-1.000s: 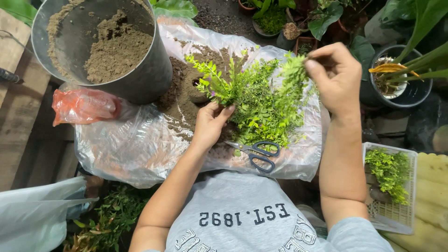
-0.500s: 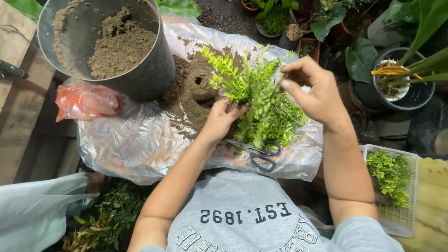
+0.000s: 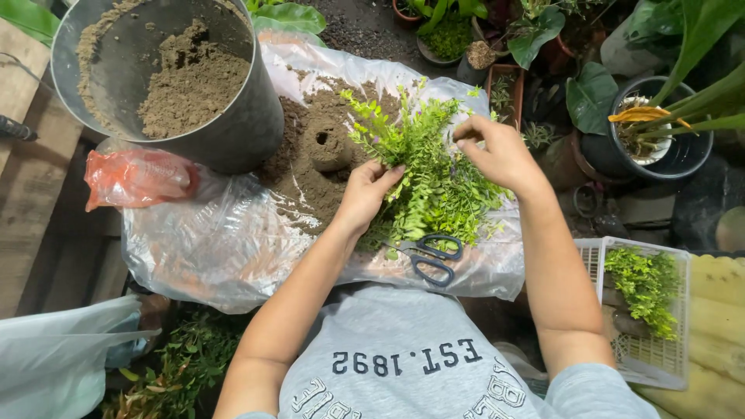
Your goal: The person is cutting plant stems with scissors and preparing soil balls for propagation in a nursery environment.
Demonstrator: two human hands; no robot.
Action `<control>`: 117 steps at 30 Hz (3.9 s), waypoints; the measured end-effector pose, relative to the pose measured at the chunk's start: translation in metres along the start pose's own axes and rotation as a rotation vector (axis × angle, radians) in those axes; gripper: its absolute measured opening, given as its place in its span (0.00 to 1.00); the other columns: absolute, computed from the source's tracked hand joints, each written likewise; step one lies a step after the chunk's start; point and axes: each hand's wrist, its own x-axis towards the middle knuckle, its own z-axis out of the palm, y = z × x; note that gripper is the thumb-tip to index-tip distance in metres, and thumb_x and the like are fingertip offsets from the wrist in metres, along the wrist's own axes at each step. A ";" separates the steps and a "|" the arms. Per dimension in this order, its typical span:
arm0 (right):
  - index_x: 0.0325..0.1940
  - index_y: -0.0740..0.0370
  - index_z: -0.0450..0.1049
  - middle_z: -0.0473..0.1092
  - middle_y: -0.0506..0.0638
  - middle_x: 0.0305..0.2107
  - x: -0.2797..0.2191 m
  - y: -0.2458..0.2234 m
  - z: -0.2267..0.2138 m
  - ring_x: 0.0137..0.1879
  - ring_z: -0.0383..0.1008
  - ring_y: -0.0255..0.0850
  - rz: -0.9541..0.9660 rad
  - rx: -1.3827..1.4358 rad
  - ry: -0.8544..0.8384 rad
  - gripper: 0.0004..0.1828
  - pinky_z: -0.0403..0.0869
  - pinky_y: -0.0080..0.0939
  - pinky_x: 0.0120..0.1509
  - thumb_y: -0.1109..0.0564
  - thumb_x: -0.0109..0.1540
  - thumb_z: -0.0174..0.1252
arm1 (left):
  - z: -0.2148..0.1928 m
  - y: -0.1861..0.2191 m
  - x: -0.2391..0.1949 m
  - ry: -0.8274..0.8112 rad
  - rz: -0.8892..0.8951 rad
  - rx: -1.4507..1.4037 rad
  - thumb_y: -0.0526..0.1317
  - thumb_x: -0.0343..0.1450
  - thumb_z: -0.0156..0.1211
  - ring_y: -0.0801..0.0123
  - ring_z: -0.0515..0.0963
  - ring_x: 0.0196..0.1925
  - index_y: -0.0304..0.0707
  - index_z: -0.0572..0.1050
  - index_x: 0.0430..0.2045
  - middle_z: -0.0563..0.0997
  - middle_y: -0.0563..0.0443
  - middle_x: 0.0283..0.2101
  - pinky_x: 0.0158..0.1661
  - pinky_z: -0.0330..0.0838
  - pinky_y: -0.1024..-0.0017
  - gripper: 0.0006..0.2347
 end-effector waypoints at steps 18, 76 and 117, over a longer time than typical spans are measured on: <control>0.48 0.66 0.80 0.78 0.50 0.38 -0.046 -0.031 -0.062 0.40 0.76 0.34 -0.139 0.097 0.114 0.10 0.73 0.32 0.44 0.63 0.63 0.67 | -0.004 0.024 -0.014 -0.021 -0.087 -0.217 0.40 0.72 0.66 0.78 0.81 0.39 0.36 0.80 0.38 0.84 0.55 0.37 0.38 0.72 0.79 0.07; 0.46 0.69 0.73 0.70 0.49 0.42 -0.069 -0.065 0.105 0.44 0.71 0.34 -0.097 0.618 0.575 0.11 0.72 0.31 0.46 0.74 0.61 0.53 | 0.023 0.024 -0.057 0.231 0.368 0.440 0.28 0.61 0.62 0.65 0.78 0.31 0.30 0.78 0.32 0.80 0.42 0.29 0.33 0.73 0.68 0.08; 0.64 0.51 0.64 0.76 0.43 0.41 -0.034 -0.097 0.011 0.45 0.78 0.32 0.206 0.860 -0.081 0.39 0.80 0.35 0.50 0.55 0.51 0.74 | -0.016 0.100 -0.030 -0.323 -0.040 0.038 0.33 0.69 0.67 0.81 0.82 0.37 0.36 0.83 0.41 0.86 0.55 0.37 0.43 0.77 0.78 0.09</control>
